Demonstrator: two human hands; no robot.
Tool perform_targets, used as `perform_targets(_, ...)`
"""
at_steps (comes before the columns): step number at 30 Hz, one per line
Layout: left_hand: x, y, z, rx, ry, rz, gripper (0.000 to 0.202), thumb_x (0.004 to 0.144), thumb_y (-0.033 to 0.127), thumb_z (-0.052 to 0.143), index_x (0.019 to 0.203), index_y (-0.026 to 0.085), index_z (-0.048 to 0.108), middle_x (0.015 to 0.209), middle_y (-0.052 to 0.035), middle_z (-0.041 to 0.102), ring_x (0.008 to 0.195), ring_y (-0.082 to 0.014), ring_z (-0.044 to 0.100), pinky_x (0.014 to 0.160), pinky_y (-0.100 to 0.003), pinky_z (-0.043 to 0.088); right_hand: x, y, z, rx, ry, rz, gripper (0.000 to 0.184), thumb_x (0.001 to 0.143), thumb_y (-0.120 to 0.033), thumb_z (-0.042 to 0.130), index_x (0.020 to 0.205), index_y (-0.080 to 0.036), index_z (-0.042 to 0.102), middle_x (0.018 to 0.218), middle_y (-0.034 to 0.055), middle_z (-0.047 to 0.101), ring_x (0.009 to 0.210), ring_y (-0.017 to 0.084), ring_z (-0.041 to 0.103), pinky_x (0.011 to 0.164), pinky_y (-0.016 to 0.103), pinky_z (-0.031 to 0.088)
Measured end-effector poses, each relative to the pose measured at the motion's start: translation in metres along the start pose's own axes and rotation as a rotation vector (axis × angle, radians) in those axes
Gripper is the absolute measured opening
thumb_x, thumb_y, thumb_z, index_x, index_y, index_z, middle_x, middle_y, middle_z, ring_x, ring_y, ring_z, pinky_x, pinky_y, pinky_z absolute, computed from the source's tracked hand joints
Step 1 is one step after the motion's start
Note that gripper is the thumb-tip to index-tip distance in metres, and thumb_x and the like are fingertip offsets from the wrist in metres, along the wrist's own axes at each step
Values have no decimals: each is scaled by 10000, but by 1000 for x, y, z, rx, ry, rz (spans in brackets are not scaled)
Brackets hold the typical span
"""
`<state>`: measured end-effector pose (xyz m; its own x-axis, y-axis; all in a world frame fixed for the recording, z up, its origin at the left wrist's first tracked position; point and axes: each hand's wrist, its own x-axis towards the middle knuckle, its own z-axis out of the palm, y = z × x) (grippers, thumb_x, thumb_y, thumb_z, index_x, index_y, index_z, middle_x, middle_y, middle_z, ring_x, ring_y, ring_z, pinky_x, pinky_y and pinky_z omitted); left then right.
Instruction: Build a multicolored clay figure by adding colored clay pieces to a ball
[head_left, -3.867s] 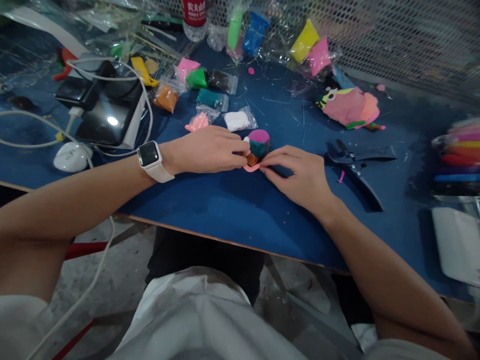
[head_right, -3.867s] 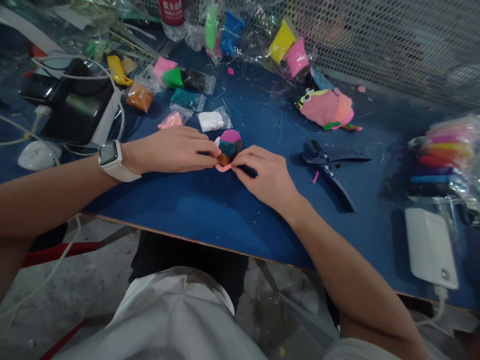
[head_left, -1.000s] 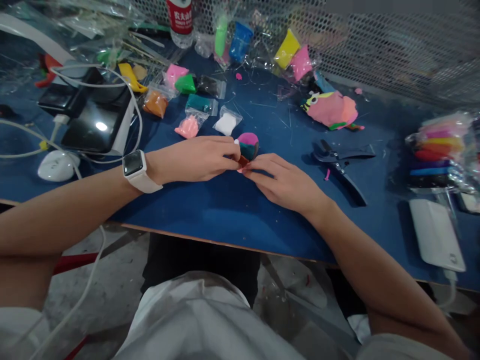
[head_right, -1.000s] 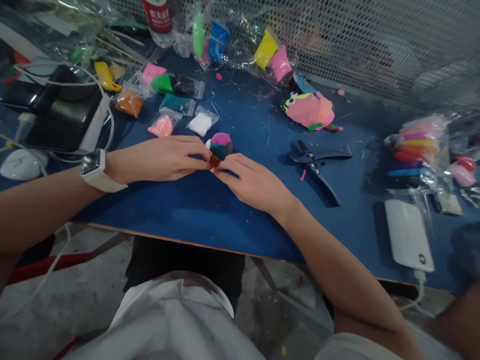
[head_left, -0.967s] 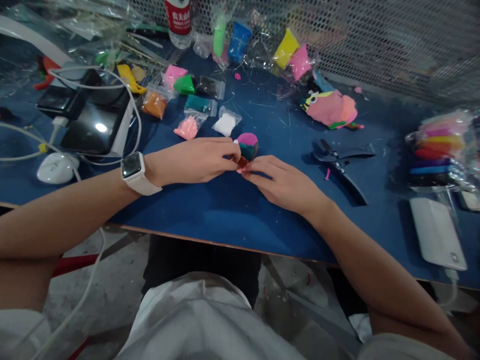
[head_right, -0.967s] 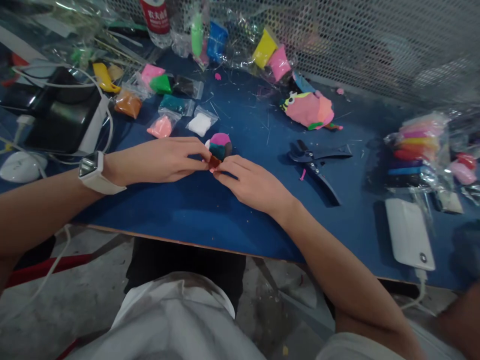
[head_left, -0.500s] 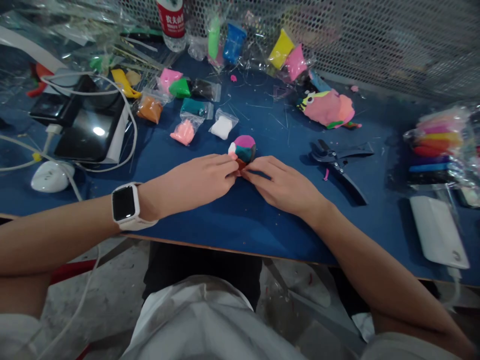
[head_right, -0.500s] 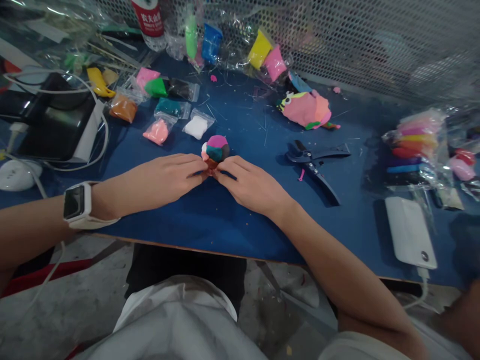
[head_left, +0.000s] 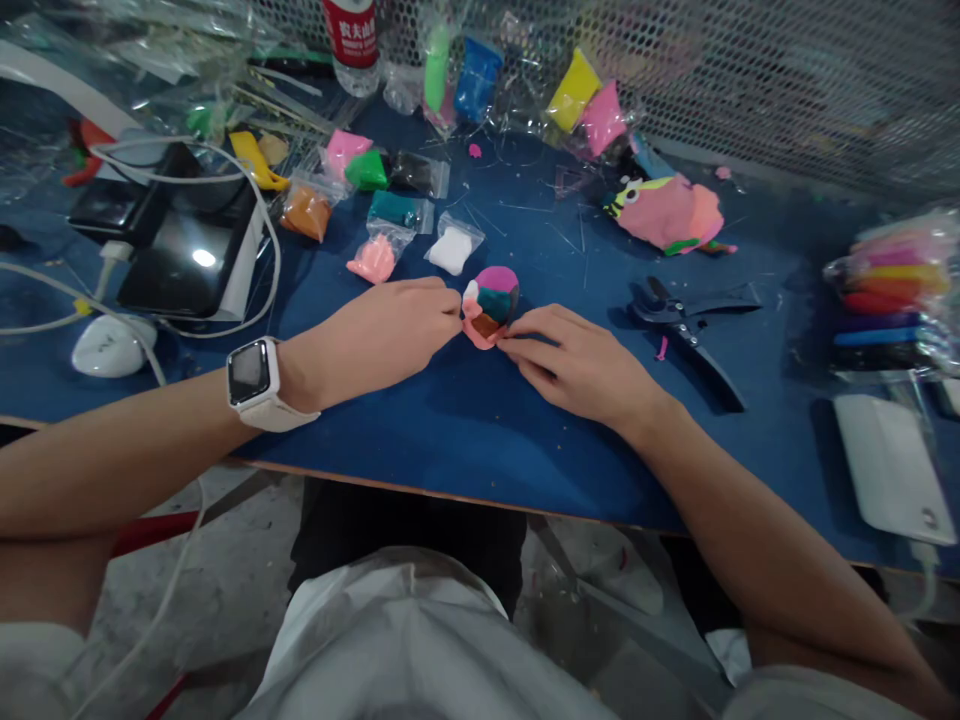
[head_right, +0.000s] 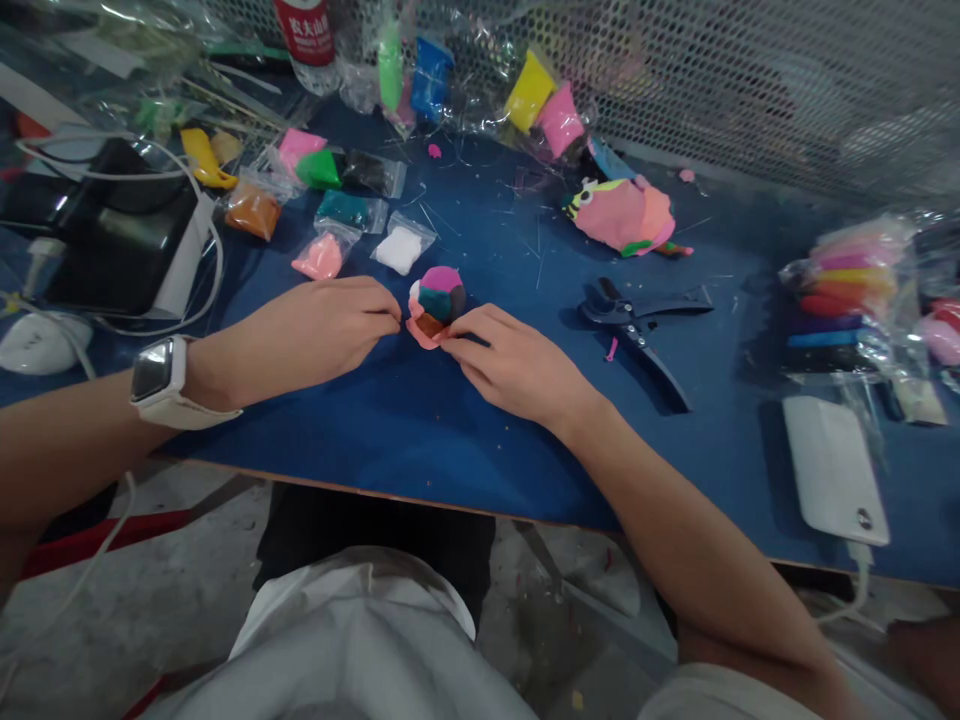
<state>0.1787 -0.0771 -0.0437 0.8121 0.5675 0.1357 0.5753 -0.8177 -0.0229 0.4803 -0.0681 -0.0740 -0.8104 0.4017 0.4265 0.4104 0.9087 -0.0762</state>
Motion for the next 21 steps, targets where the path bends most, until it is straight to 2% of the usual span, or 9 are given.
perform_targets(4,0,-4,2,55,-1,-22,369,1055,-28,477,1033,117,816,1132,-121,774,1032,-251,704,920,-364,595,0,2,-1,2,5,69,226,1132,-153,633,1150,-192,855,1095,127,846,1037,301,774,918,491,693)
perform_targets(11,3,1,6,156,24,20,362,1061,-27,488,1063,106,824,1042,-128,742,1017,-278,687,864,-392,568,2,-2,1,-65,14,99,248,1145,-165,611,1133,-176,858,1101,129,842,993,290,750,906,468,673)
perform_targets(14,3,1,7,164,27,15,349,1067,-11,500,1038,107,827,1044,-130,742,993,-277,688,861,-400,566,3,-2,1,-101,35,142,241,1147,-184,617,1098,-184,853,1064,119,833,970,288,736,877,457,667)
perform_targets(21,5,5,10,145,66,-5,324,1089,16,511,1104,80,827,1072,-147,744,972,-285,698,819,-404,555,4,-1,2,-140,16,166,244,1149,-180,602,1111,-195,842,1086,116,832,975,289,735,874,466,660)
